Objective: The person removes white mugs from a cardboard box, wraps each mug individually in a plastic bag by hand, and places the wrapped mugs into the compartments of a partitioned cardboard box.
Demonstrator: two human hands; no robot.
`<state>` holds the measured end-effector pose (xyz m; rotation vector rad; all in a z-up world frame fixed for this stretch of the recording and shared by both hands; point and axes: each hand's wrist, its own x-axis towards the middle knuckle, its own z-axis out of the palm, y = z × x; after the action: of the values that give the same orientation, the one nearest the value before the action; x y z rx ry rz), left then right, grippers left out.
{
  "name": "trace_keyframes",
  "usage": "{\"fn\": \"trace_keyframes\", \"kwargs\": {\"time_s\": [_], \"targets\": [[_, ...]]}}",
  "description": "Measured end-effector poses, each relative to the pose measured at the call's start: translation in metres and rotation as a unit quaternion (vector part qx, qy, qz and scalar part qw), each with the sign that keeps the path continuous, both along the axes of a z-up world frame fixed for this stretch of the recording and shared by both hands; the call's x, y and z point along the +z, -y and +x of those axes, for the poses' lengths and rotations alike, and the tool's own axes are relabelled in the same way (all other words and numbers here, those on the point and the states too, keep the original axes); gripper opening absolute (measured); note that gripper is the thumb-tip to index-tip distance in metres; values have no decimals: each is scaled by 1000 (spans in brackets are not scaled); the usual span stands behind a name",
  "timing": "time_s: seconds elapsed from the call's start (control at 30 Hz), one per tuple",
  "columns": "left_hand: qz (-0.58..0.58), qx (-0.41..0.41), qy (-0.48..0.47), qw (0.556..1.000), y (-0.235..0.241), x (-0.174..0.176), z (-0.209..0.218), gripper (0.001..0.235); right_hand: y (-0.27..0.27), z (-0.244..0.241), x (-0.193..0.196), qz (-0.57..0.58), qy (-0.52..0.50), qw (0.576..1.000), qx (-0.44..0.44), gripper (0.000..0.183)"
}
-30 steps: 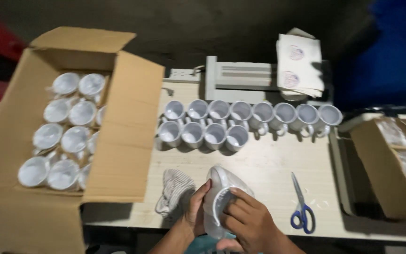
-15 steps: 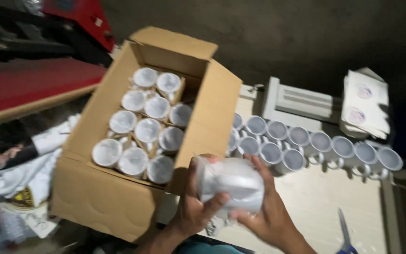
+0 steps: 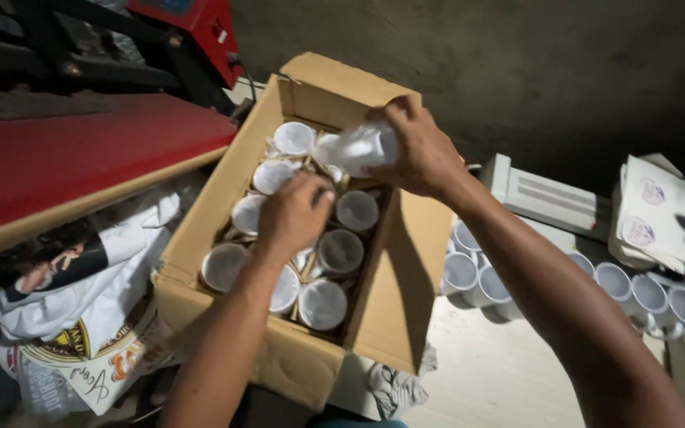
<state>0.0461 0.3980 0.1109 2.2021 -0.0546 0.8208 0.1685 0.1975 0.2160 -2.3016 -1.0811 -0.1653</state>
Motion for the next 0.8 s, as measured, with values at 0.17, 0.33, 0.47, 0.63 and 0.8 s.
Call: {"fn": "trace_keyframes", "kwargs": {"time_s": [0.17,0.33,0.47,0.63,0.8], "targets": [[78,-28,-91,992,5,13,-8,16,-40,76,-70,-294,105,950,2,99],[79,-45,-94,991,5,14,-5,16,-33,94,-104,-327,130,936,12,89],[78,-56,-82,992,6,20,-7,17,-22,113,-133,-334,116,935,17,81],[73,-56,-111,990,5,23,-6,17,-26,120,-145,-342,101,934,1,71],[80,-51,-104,990,3,16,-6,17,-14,71,-103,-168,86,982,4,54]]}}
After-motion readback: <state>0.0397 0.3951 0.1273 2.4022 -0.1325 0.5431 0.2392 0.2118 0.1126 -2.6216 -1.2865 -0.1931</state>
